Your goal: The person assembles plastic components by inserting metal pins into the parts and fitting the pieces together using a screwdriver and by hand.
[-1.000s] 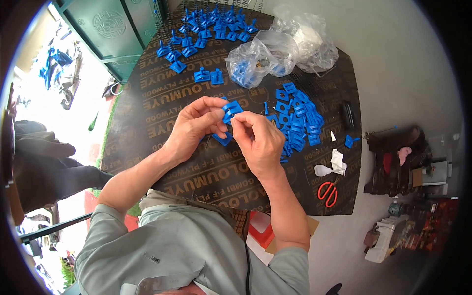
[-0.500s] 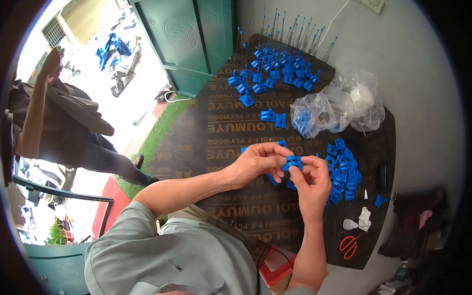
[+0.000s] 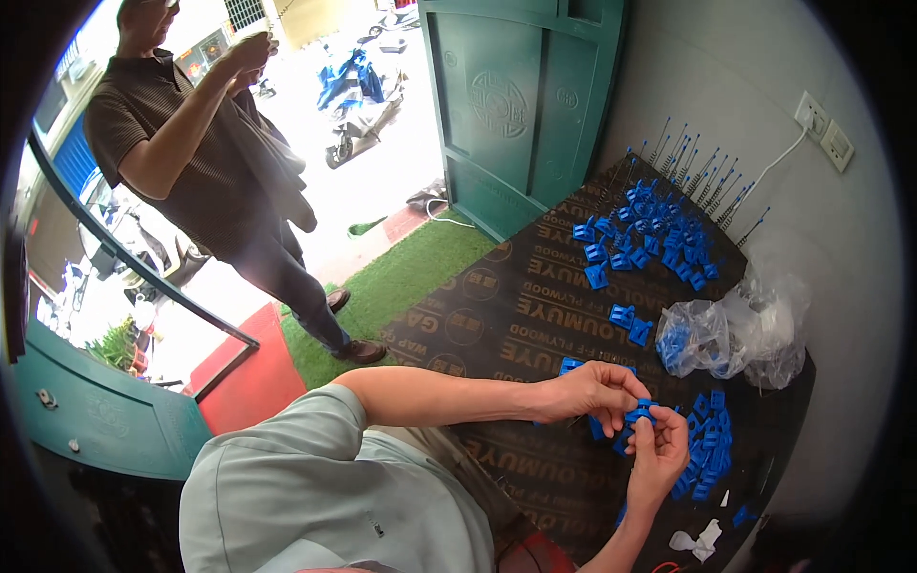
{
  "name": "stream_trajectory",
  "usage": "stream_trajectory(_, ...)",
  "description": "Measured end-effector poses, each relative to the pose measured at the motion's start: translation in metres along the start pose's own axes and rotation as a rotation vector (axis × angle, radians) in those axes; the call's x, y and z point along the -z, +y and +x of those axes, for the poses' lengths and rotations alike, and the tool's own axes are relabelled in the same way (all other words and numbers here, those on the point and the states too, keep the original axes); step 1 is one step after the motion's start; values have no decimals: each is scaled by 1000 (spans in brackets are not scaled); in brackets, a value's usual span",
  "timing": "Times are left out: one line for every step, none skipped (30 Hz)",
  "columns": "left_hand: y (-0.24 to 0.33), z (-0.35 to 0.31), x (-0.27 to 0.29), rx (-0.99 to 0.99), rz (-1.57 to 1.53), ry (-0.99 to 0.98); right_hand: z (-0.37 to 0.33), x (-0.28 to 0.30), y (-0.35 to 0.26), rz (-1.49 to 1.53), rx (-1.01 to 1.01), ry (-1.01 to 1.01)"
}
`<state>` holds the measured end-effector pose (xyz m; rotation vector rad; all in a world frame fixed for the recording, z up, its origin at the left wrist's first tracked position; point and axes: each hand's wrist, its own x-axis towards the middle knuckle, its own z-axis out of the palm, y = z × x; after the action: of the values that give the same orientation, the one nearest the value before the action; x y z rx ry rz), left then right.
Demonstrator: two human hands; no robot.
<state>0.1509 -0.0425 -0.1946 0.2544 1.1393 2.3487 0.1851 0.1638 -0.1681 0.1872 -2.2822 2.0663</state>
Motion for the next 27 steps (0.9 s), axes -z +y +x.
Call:
stream_trajectory(1,-1,-1,-4,0,1,0,0,1,-1,2,-3)
stream_trajectory(1,-2,-2,-13,-3,-10,1,0,2,3,11,-1)
stream_trajectory(2,-2,-3,-20,-6,-21,1,0,3,6,19,2)
stream_trajectory(3,-3,-5,-22,-7,-19,2,0,4,6,19,0)
stream_trajectory(4,-3,-6,-51,44,-30,3,0,5,24,9,-7)
stream_trajectory(5,-4,-8,-80,95,-41,4,1,5,43,-2,-13)
stream_trajectory(4,-3,-8,-78,91,-43,4,2,5,40,-4,-11)
stream_trajectory(3,-2,-8,-107,112,-51,3,3,4,100,-38,-23)
stream_trajectory(2,0,-8,-135,132,-62,2,5,3,160,-72,-33)
stream_trajectory(1,2,-9,-122,123,-83,0,7,3,150,-77,-9)
stream_trajectory(1,2,-9,-122,140,-77,0,7,2,193,-103,-27)
stream_trajectory(2,2,-8,-121,157,-75,1,6,2,236,-127,-41)
stream_trajectory(1,1,-5,-124,166,-62,2,3,2,250,-133,-44)
stream_trajectory(3,-2,-5,-128,213,-44,4,2,2,259,-137,-58)
stream_trajectory(3,-2,-6,-136,252,-34,3,1,0,271,-144,-57)
stream_trajectory(4,-4,-2,-151,297,-7,5,-3,-1,291,-150,-75)
stream_trajectory(6,-5,-3,-142,291,-27,4,-2,0,283,-151,-53)
stream_trajectory(7,-6,-3,-193,426,-10,4,-1,1,290,-149,-64)
stream_trajectory(9,-7,-5,-246,561,8,3,0,2,299,-147,-77)
stream_trajectory(12,-8,-7,-240,557,-6,3,1,2,295,-148,-62)
stream_trajectory(14,-9,-10,-258,650,14,3,2,2,254,-121,-64)
stream_trajectory(16,-10,-12,-276,744,38,3,2,2,214,-95,-70)
stream_trajectory(15,-10,-12,-274,741,33,2,1,2,190,-80,-63)
stream_trajectory(14,-9,-12,-290,755,46,1,-1,1,188,-82,-58)
stream_trajectory(15,-9,-12,-306,770,62,1,-3,1,173,-72,-50)
stream_trajectory(15,-10,-12,-304,770,60,1,-4,1,159,-61,-42)
stream_trajectory(15,-10,-14,-310,761,73,0,-4,0,159,-62,-41)
